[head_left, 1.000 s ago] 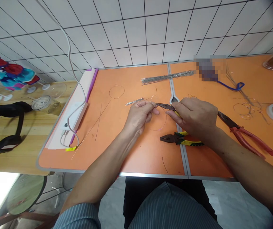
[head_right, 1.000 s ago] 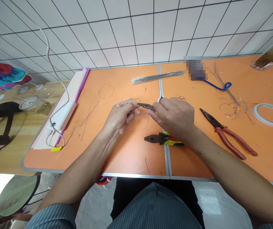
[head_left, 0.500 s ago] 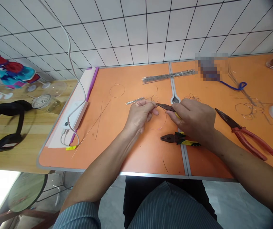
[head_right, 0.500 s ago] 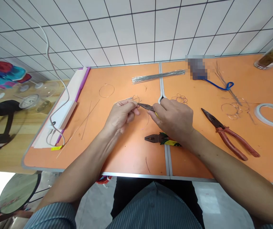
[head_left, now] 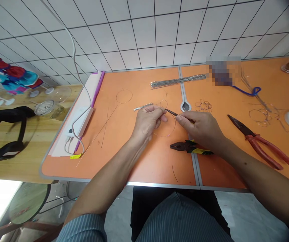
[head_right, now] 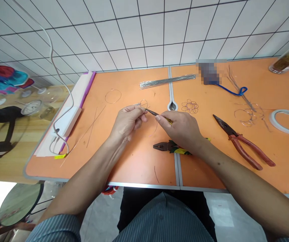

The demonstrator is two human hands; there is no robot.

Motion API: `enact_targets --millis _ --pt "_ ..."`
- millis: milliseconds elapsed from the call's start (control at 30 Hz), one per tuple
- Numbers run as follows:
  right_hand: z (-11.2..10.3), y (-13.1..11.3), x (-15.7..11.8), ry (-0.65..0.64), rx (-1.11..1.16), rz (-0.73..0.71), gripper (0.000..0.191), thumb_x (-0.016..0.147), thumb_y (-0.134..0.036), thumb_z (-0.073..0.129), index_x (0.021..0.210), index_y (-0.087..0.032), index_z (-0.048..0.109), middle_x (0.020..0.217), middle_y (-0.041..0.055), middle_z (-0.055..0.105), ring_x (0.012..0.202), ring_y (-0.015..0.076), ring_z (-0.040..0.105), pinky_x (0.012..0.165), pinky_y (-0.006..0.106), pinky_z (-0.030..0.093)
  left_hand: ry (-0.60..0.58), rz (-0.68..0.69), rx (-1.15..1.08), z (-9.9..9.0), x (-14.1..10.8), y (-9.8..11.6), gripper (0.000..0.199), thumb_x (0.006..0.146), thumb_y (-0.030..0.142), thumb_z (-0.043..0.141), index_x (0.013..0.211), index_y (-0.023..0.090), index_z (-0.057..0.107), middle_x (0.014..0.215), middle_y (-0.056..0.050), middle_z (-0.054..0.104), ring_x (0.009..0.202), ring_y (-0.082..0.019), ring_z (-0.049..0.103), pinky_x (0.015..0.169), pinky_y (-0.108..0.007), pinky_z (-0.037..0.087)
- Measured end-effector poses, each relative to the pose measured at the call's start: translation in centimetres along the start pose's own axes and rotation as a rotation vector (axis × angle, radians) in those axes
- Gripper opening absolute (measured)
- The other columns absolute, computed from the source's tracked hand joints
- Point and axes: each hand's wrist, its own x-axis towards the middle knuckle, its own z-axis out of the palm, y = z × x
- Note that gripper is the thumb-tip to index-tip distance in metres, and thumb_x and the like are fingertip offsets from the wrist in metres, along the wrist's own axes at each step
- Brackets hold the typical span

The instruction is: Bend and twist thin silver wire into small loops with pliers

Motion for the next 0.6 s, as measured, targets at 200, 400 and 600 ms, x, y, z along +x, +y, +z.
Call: enact_targets --millis 200,400,600 --pt "0.40 0.51 0.08 0.264 -0.433 -0.207 0.043 0.115 -0.050 0.057 0.100 -0.020 0.084 0.092 0.0096 0.079 0.081 0.0218 0.064 0.067 0.037 0.029 0.020 -0.026 -0.024 -0.20 0.31 0.21 0.012 0.074 0.024 0.073 0.066 0.016 0.068 0.057 0.000 0.066 0.039 -0.004 0.034 0.042 -0.023 0.019" --pt "-0.12 0.36 0.16 0.302 -0.540 -0.288 0.044 0.117 -0.049 0.055 0.099 -0.020 0.083 0.093 0.0109 0.079 0.081 0.0234 0.059 0.071 0.039 0.030 0.017 -0.015 -0.011 -0.12 0.26 0.03 0.013 0.073 0.025 0.074 0.065 0.016 0.069 0.058 -0.001 0.067 0.040 -0.003 0.034 0.043 -0.023 0.019" --pt "-0.12 0.26 0.09 0.275 -0.582 -0.294 0.046 0.118 -0.052 0.054 0.097 -0.021 0.081 0.089 0.0091 0.077 0.077 0.0221 0.056 0.068 0.040 0.027 0.018 -0.011 0.001 0.00 0.05 -0.08 0.013 0.074 0.025 0.074 0.065 0.017 0.068 0.058 -0.001 0.067 0.041 -0.004 0.034 0.044 -0.023 0.020"
